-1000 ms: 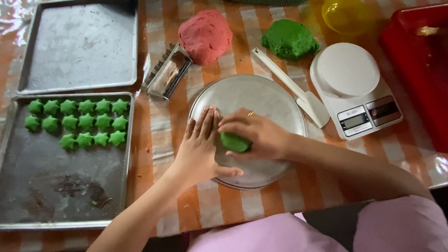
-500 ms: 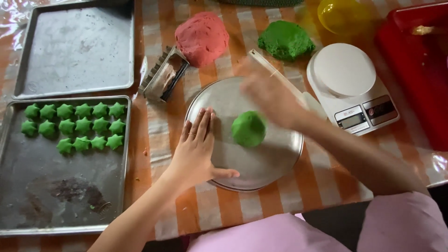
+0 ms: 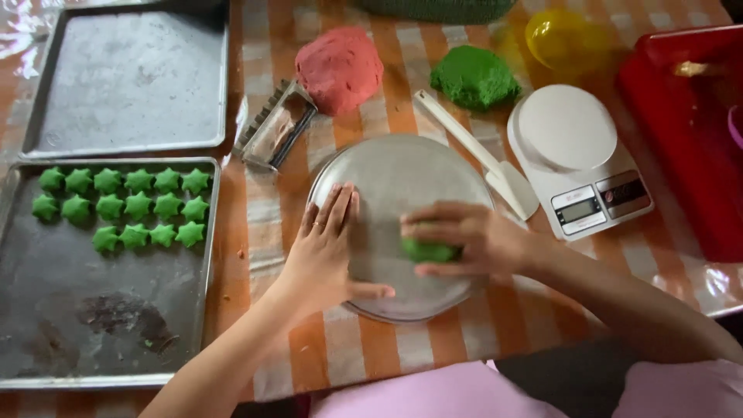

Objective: Kneading a small piece of green dough on a metal plate by hand.

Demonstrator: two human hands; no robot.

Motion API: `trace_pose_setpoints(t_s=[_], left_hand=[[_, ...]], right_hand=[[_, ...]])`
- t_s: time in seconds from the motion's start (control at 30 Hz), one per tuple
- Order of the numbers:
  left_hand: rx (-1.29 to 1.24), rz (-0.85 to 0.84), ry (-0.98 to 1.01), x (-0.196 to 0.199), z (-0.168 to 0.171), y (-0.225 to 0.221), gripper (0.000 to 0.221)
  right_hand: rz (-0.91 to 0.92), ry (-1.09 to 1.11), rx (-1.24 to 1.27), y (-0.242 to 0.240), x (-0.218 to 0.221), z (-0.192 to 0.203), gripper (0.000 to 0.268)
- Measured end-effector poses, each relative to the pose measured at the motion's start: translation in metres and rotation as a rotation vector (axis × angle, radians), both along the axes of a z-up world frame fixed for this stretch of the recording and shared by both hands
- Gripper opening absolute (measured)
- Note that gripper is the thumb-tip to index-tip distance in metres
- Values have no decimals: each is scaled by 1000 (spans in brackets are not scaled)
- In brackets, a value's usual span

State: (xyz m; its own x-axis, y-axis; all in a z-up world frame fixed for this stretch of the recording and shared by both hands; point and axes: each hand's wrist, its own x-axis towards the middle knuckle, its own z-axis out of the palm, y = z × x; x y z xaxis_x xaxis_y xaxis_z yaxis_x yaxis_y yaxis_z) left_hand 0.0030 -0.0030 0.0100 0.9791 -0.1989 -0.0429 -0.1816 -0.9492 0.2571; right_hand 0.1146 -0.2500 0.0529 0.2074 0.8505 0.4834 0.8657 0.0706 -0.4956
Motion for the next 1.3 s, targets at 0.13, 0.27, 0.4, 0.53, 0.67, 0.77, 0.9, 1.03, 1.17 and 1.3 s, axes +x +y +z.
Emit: trace_pose_setpoints(t_s=[0.13,0.27,0.4,0.53,0.67,0.77,0.9,1.03,1.17,1.3], left_hand=[[36,-12,-7,1,-7,1,153],[36,-23,-37,0,-7,2,150],[0,-9,-5,2,-9,7,153],[29,1,-26,2,-9,-1,154],[58,-12,-45,1,-9,-9,153],[82,-4,-56,3,-9,-6,155],[20,-22,-42,1,-12,0,151],[18,4,-25,4,-10,-5,153],[54,0,19,6,-5,-10,153],[82,-1,26,4,-6,0,151]], right_hand=[[-204,66,-46,25,18,43,47],[-139,-123,-142,61,25,11,26],[-13,-273,81,73,-3,-1,38],[303,-307,105,42,17,-19,21],[-127,354,-183,59,53,-17,21],[-196,275,-236,78,44,-23,30],[116,-199,156,64,8,-13,32],[229,51,204,40,23,-30,20],[-274,404,-155,71,41,-13,20],[-292,-134,-220,94,13,-20,34]])
